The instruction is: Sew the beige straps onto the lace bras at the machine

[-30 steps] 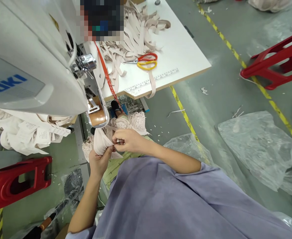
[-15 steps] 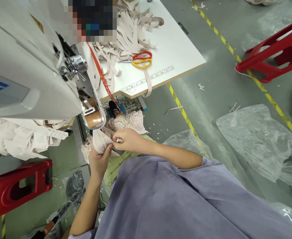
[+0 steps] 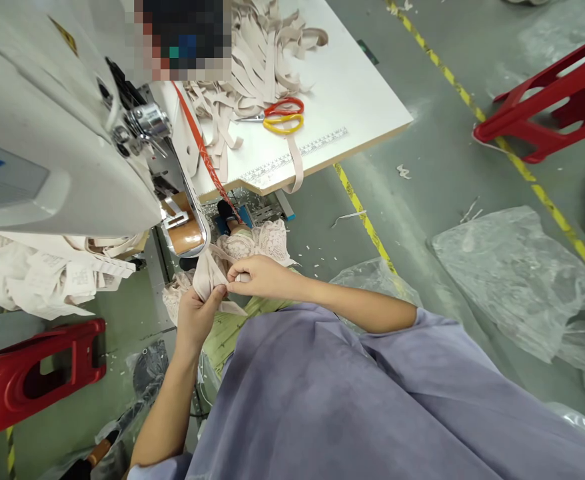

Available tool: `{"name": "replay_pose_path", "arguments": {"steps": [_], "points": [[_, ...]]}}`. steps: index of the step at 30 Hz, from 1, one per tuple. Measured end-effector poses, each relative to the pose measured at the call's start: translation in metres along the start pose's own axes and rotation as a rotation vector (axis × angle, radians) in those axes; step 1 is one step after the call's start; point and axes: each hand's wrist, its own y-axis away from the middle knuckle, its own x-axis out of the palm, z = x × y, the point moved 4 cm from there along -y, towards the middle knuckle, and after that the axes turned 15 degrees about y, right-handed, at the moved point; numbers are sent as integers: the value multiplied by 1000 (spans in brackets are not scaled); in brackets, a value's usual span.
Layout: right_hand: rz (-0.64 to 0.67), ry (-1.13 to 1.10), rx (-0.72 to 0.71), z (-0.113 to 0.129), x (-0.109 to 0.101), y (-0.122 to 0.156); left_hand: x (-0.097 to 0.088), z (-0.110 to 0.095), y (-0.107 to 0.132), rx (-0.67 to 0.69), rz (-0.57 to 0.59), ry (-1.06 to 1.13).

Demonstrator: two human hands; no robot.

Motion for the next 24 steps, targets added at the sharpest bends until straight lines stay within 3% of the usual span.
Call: {"name": "replay_pose_path", "arguments": {"steps": [4, 11, 18, 24], "points": [[57, -172, 10, -2, -8, 1, -3, 2, -1, -71, -9, 91], [-44, 59, -12, 15, -19, 11, -1, -14, 2, -80, 81, -4], [-11, 201, -107, 20, -16, 12, 6, -29, 11, 42, 86, -199], [-5, 199, -111, 17, -17, 8, 9, -35, 8, 27, 62, -276]]}}
